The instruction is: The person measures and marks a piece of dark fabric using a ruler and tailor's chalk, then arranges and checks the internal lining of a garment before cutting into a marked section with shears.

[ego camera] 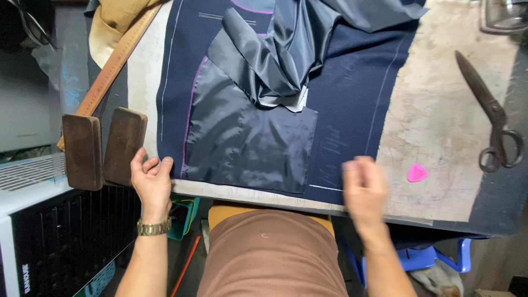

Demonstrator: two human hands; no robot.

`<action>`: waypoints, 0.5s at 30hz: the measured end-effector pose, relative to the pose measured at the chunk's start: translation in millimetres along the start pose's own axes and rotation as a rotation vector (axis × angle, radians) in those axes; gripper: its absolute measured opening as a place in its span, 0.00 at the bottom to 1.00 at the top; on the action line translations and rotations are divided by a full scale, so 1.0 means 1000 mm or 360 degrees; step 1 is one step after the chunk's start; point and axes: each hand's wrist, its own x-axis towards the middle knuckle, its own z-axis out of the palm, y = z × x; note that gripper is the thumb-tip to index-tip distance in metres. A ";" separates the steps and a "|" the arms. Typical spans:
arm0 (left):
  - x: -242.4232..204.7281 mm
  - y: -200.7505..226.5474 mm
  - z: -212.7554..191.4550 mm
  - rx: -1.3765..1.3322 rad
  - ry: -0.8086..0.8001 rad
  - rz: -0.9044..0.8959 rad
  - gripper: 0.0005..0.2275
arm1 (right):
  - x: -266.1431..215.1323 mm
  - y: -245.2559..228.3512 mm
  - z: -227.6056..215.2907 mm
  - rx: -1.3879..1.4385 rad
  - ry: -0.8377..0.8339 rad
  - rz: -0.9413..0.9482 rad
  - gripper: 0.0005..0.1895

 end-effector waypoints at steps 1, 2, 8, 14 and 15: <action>-0.003 0.011 -0.001 -0.0022 -0.0001 0.0009 0.31 | -0.006 -0.013 0.014 -0.0004 0.0015 -0.0018 0.08; -0.007 0.023 -0.002 -0.0055 -0.0148 -0.0086 0.33 | -0.012 -0.027 0.029 0.0128 -0.0185 -0.0177 0.07; -0.008 0.082 0.006 -0.0429 -0.0531 0.0047 0.23 | -0.025 -0.088 0.072 -0.0042 -0.0704 -0.0938 0.34; 0.051 0.132 0.050 -0.1119 -0.0802 0.0016 0.10 | 0.040 -0.042 0.055 -0.0630 -0.0862 -0.0947 0.39; 0.061 0.147 0.060 -0.1250 -0.0926 -0.0056 0.09 | 0.069 -0.046 0.042 -0.0511 -0.0751 -0.0927 0.32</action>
